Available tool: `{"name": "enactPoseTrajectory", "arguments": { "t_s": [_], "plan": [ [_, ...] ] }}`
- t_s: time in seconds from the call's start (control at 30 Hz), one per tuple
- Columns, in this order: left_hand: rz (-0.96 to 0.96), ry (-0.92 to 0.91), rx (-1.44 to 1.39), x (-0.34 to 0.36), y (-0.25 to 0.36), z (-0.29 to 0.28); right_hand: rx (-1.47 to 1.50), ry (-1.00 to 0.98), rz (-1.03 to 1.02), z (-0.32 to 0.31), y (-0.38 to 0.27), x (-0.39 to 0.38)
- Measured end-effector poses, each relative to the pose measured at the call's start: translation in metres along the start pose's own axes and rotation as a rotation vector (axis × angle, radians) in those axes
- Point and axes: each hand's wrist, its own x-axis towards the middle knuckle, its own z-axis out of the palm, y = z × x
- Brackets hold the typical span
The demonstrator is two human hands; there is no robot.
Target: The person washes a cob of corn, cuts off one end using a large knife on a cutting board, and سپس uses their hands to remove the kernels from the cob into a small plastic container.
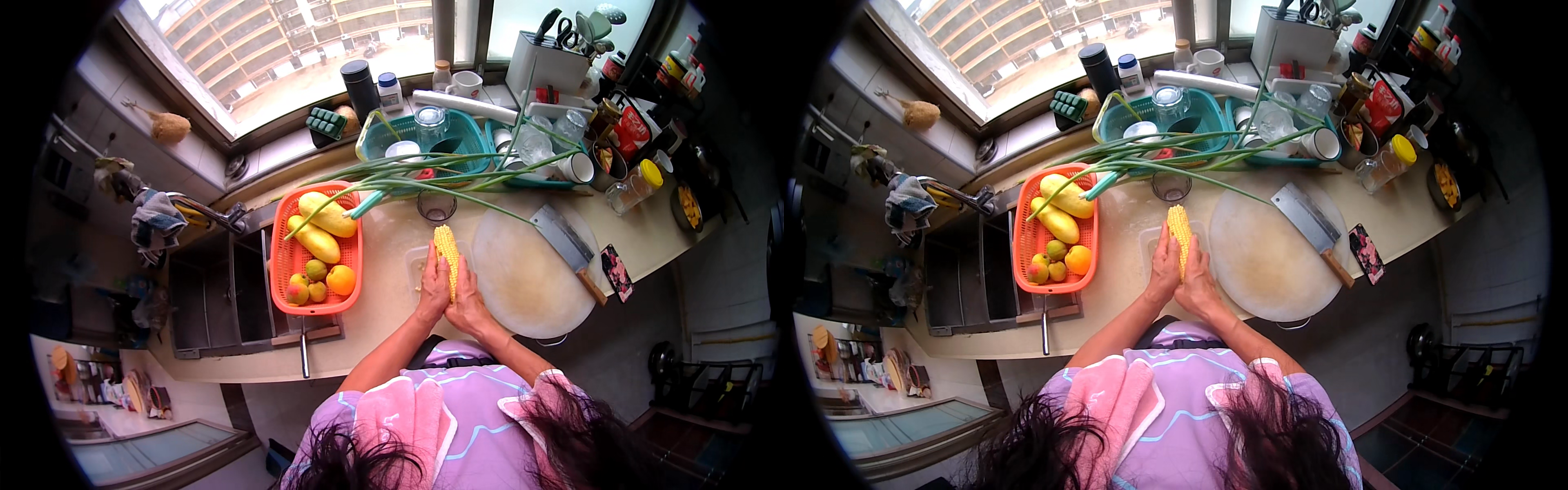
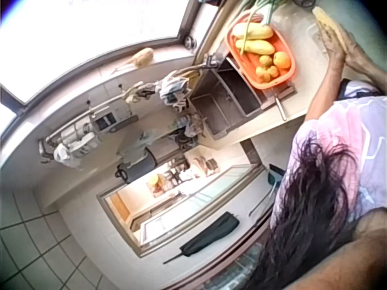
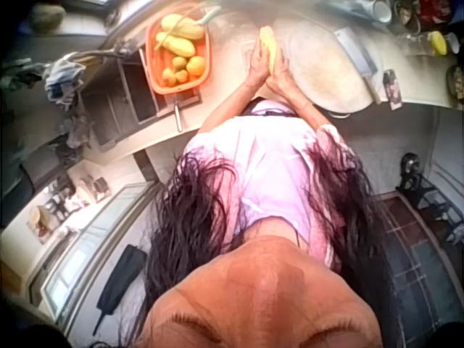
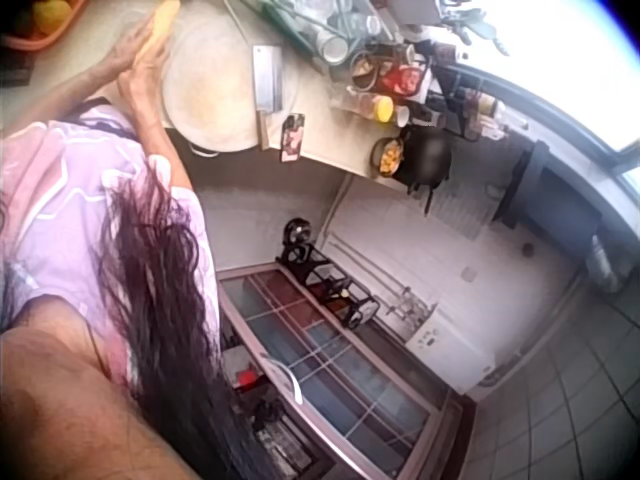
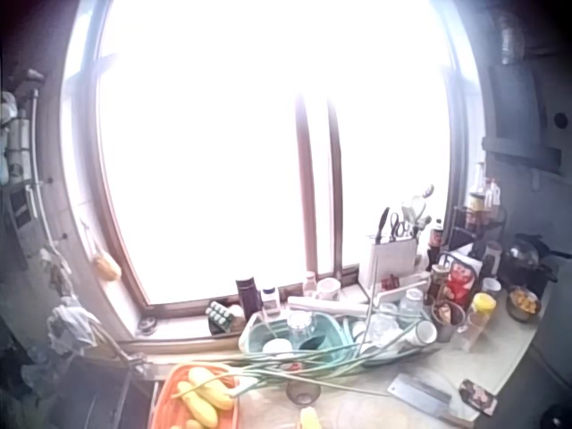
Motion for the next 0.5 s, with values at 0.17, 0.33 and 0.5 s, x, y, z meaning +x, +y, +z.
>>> {"name": "enactPoseTrajectory", "arguments": {
  "t_s": [0.17,0.33,0.5],
  "plan": [
    [0.07,-0.001,0.094,0.004,-0.021,-0.012,0.028,-0.002,0.028,-0.001,-0.008,-0.003],
    [0.027,0.011,-0.014,0.005,-0.013,-0.007,0.007,0.026,0.012,0.0,-0.008,-0.005],
    [-0.171,-0.003,-0.364,-0.005,0.022,-0.001,0.052,0.059,0.136,-0.004,-0.012,-0.004]
  ]
}}
